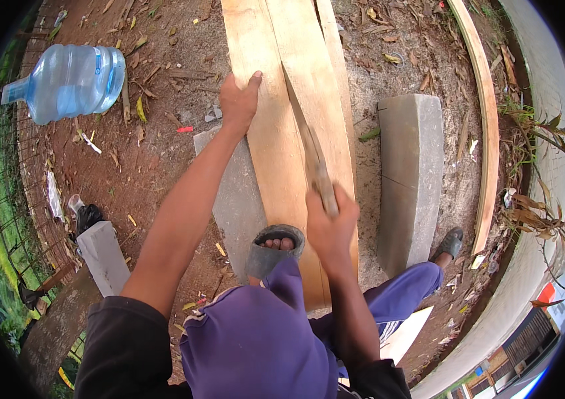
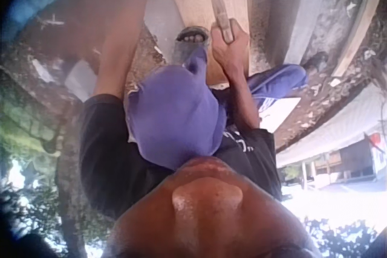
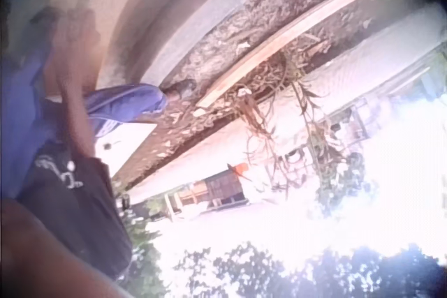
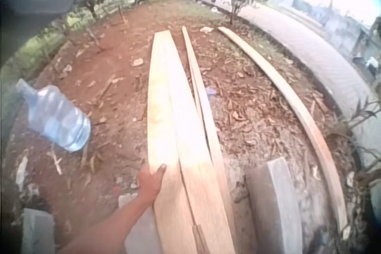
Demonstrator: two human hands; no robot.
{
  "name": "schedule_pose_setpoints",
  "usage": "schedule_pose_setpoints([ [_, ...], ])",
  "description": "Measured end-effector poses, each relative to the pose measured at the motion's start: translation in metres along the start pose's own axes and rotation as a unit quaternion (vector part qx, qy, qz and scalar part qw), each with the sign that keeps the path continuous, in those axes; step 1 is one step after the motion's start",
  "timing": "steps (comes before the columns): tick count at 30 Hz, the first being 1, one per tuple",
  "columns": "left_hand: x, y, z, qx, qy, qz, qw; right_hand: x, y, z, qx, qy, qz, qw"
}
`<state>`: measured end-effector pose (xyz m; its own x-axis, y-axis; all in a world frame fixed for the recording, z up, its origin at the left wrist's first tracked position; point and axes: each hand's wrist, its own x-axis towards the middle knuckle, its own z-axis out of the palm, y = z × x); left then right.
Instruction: The person uses a machete to split a long wooden plank lengthwise on a concrete block. After splitting, the person lifts and moves the separated pieces aside.
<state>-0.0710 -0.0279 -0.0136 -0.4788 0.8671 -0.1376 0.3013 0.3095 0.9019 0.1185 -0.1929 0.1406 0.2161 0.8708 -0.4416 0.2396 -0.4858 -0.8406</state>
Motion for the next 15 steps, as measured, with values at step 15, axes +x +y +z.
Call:
schedule_pose_setpoints([
  [15, -0.006, -0.001, 0.004, -0.015, -0.024, -0.005, 1.0, 0.044, -0.007, 0.023, -0.025, 0.01, -0.017, 1.0],
])
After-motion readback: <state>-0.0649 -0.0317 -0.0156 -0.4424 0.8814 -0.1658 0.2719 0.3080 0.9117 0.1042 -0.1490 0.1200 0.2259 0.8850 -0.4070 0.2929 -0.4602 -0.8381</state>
